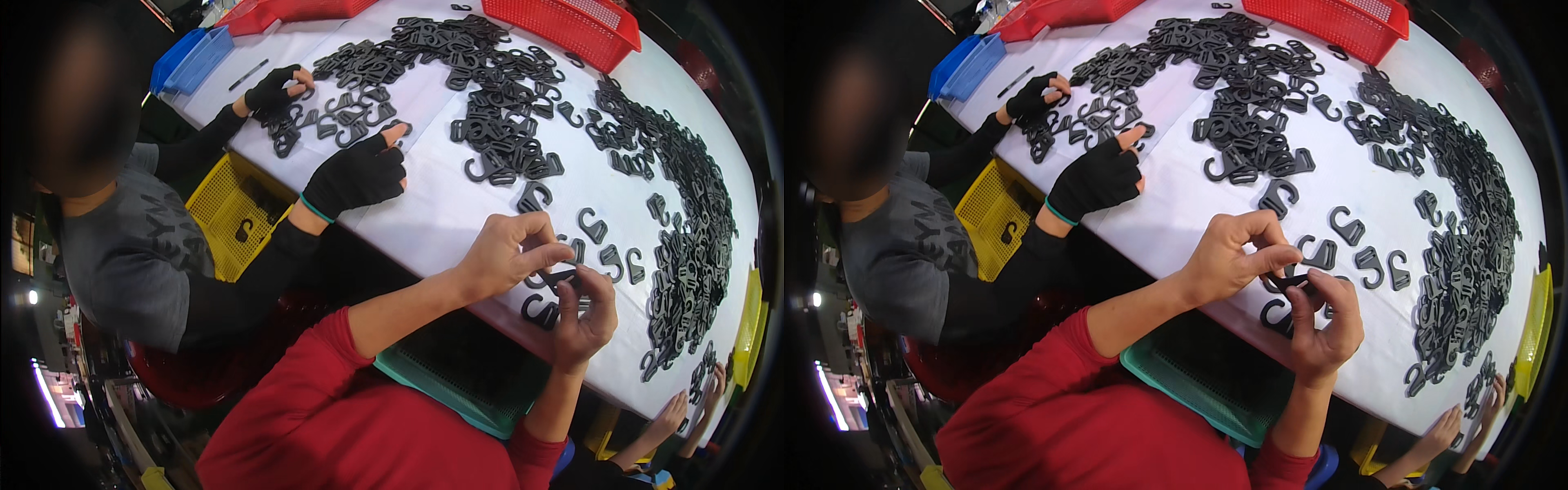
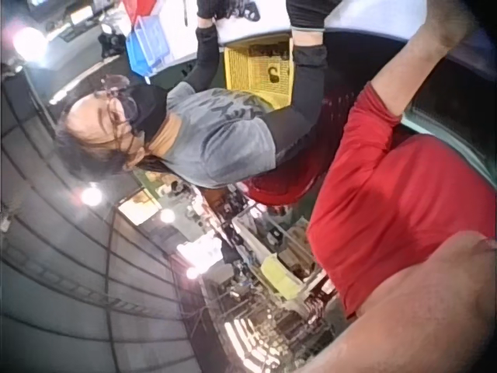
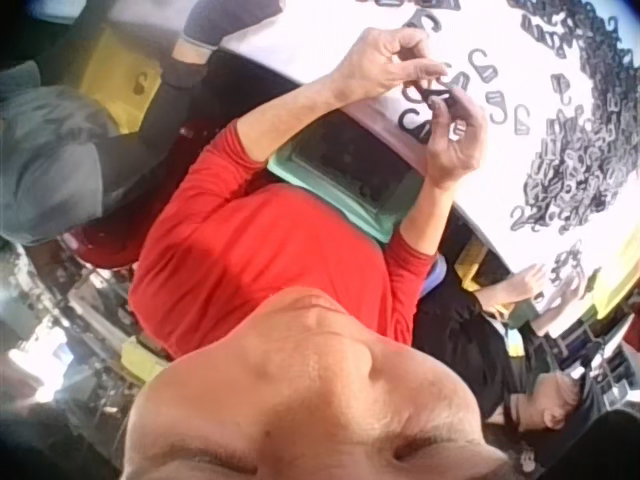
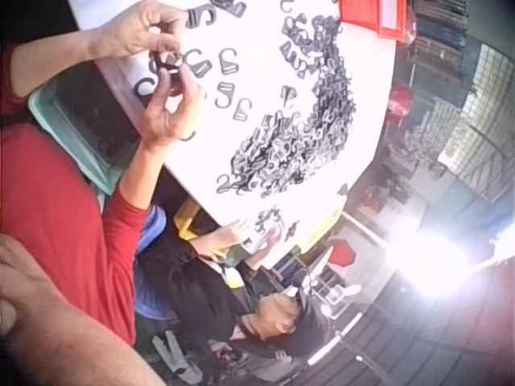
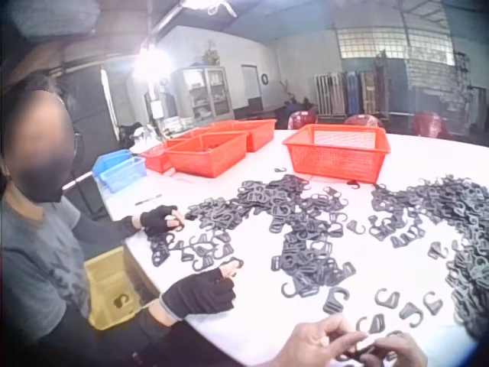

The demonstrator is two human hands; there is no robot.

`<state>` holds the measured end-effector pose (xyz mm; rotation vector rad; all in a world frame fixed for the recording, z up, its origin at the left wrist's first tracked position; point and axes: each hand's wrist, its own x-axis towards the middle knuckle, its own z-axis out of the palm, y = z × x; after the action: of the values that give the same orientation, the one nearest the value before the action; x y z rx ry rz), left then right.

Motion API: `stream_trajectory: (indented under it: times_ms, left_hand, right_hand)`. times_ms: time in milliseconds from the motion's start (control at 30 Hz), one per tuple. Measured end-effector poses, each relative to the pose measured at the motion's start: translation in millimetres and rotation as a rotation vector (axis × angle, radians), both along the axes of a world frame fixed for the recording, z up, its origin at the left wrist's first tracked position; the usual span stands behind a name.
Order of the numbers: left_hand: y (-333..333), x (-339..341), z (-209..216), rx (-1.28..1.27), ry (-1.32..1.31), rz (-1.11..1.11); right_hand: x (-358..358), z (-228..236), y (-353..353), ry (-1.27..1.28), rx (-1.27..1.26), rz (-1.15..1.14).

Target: The person sits at a table and sorts a large pile of black plastic hooks by hand. They pick up individual hooks, orient them, and place them into a green basket positioned under the table. Other people are also sorting hooks at the same table.

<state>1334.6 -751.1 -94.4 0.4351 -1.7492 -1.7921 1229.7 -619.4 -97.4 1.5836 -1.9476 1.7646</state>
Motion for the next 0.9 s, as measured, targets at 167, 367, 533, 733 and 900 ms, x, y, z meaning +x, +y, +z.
stream_trajectory:
  times_ms: [167, 367, 533, 733, 900]
  left_hand:
    - [1, -6, -9, -0.513, 0.112, 0.1]
    - [2, -2, -5, -0.492, 0.005, 0.077]
    - [0, -4, -6, -0.552, 0.049, 0.126]
    - [-6, -7, -13, -0.682, 0.092, 0.306]
    - [0, -8, -10, -0.714, 0.053, 0.271]
  right_hand:
    - [-8, 2, 9, -0.154, -0.035, -0.187]
    - [-41, 8, 64, -0.31, 0.114, -0.561]
    - [-56, -12, 95, -0.238, 0.343, -0.592]
    - [-48, -11, 80, 0.108, 0.342, -0.564]
    - [-38, -5, 81, -0.073, 0.32, -0.466]
